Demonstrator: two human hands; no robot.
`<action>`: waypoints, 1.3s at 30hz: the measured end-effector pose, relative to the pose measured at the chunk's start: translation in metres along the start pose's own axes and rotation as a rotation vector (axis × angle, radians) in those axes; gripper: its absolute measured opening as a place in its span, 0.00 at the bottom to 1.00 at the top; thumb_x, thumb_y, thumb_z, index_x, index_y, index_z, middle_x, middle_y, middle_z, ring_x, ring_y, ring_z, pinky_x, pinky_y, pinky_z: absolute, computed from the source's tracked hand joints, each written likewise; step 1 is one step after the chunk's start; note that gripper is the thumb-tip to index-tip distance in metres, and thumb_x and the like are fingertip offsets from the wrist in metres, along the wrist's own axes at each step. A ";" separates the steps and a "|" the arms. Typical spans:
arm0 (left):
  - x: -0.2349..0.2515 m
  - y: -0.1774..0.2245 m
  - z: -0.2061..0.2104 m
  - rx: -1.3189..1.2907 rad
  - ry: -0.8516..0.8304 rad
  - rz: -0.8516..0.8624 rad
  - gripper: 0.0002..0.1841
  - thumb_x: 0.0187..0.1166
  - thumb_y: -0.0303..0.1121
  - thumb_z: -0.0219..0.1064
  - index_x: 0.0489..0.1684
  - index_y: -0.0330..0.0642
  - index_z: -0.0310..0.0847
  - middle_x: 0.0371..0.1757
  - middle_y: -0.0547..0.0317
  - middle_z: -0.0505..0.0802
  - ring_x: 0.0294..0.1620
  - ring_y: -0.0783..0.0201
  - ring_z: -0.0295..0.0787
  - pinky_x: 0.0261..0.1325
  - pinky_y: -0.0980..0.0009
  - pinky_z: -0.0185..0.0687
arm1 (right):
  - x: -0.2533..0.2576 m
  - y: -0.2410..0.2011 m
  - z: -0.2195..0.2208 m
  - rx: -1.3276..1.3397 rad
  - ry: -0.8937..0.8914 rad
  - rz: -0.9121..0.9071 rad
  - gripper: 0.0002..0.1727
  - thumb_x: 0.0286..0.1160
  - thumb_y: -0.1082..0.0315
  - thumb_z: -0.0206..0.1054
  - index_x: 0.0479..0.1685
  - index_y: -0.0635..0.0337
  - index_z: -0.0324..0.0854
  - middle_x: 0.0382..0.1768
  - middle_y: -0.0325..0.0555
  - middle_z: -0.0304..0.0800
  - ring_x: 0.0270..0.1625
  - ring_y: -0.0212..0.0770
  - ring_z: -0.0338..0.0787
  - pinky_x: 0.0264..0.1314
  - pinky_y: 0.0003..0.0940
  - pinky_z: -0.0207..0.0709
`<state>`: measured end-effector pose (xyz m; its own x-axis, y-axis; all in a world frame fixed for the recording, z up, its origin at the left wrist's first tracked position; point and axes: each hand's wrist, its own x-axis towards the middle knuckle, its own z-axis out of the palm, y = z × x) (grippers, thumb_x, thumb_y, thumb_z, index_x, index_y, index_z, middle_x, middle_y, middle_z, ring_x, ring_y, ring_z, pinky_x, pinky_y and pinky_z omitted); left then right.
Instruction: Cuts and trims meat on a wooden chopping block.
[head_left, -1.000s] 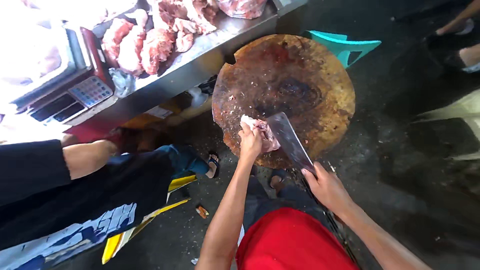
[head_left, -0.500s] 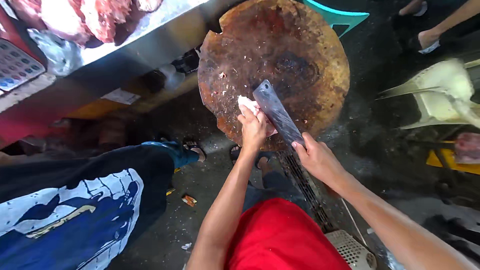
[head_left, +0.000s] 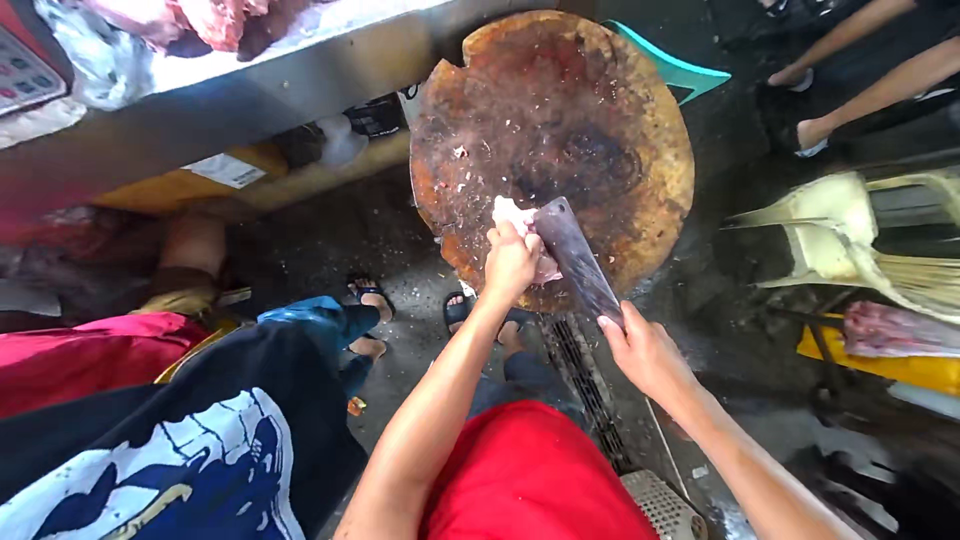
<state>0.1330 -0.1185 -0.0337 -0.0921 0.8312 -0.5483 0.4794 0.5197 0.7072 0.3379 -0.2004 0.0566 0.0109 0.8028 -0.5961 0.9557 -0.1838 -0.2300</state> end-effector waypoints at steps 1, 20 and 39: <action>0.003 -0.001 -0.001 -0.003 0.001 0.009 0.36 0.89 0.49 0.57 0.91 0.41 0.47 0.75 0.29 0.75 0.54 0.34 0.89 0.51 0.36 0.86 | -0.002 0.003 0.000 0.008 -0.006 -0.001 0.26 0.92 0.50 0.51 0.71 0.63 0.75 0.34 0.59 0.90 0.40 0.61 0.93 0.44 0.61 0.84; 0.024 -0.013 0.001 -0.064 -0.027 0.116 0.36 0.92 0.42 0.52 0.97 0.43 0.37 0.78 0.28 0.72 0.63 0.36 0.86 0.61 0.38 0.84 | 0.010 0.014 0.014 0.117 0.016 -0.018 0.27 0.91 0.47 0.52 0.64 0.63 0.78 0.29 0.54 0.88 0.34 0.56 0.91 0.39 0.56 0.83; 0.019 0.003 0.009 -0.040 0.003 0.090 0.26 0.90 0.46 0.56 0.82 0.42 0.62 0.66 0.32 0.82 0.58 0.35 0.87 0.54 0.35 0.84 | -0.011 -0.040 -0.013 -0.047 -0.172 0.186 0.24 0.95 0.53 0.47 0.79 0.57 0.65 0.41 0.57 0.91 0.49 0.60 0.94 0.51 0.57 0.85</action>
<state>0.1406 -0.1026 -0.0464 -0.0528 0.8753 -0.4807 0.4507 0.4504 0.7707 0.3031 -0.1938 0.0825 0.1414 0.6488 -0.7477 0.9545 -0.2897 -0.0708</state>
